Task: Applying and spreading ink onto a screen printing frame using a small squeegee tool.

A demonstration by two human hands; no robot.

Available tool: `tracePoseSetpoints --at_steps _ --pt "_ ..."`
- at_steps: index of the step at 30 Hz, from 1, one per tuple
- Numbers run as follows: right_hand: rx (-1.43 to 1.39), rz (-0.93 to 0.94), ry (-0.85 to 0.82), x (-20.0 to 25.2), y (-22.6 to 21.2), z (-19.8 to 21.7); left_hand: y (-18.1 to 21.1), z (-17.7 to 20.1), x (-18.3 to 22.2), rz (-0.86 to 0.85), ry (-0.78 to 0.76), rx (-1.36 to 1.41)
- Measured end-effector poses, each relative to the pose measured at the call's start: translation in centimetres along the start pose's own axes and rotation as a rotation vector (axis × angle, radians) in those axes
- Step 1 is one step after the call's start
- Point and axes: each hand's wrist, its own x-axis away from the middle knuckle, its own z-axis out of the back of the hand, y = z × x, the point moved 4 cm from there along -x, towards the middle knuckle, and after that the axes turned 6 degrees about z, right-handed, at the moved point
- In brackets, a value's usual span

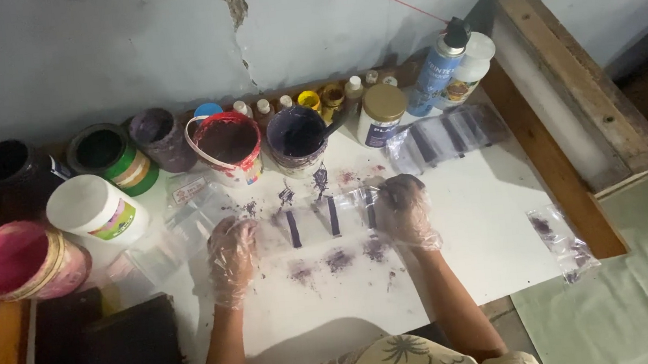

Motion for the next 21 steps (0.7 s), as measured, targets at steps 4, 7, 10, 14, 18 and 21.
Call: tracePoseSetpoints --at_steps 4,7,10,14,18,21 --pt "-0.132 -0.103 0.006 -3.5 -4.6 5.4 0.3 -0.6 0.1 0.242 -0.287 0.361" --pt "-0.172 -0.172 -0.008 -3.7 -3.7 6.3 1.6 0.3 -1.3 0.297 -0.396 0.441" --pt "-0.063 -0.121 0.018 -3.4 -0.5 6.4 2.9 0.6 -3.1 0.321 -0.481 0.538" --pt "0.043 -0.088 0.013 -4.7 1.3 9.7 6.8 2.4 -6.5 0.365 -0.63 0.492" --pt "0.186 -0.034 0.029 -4.1 5.4 11.6 11.5 -3.5 -6.4 0.334 -0.723 0.452" --pt "0.18 -0.126 -0.002 -4.8 7.2 13.8 15.2 -3.7 -8.3 0.337 -0.814 0.485"
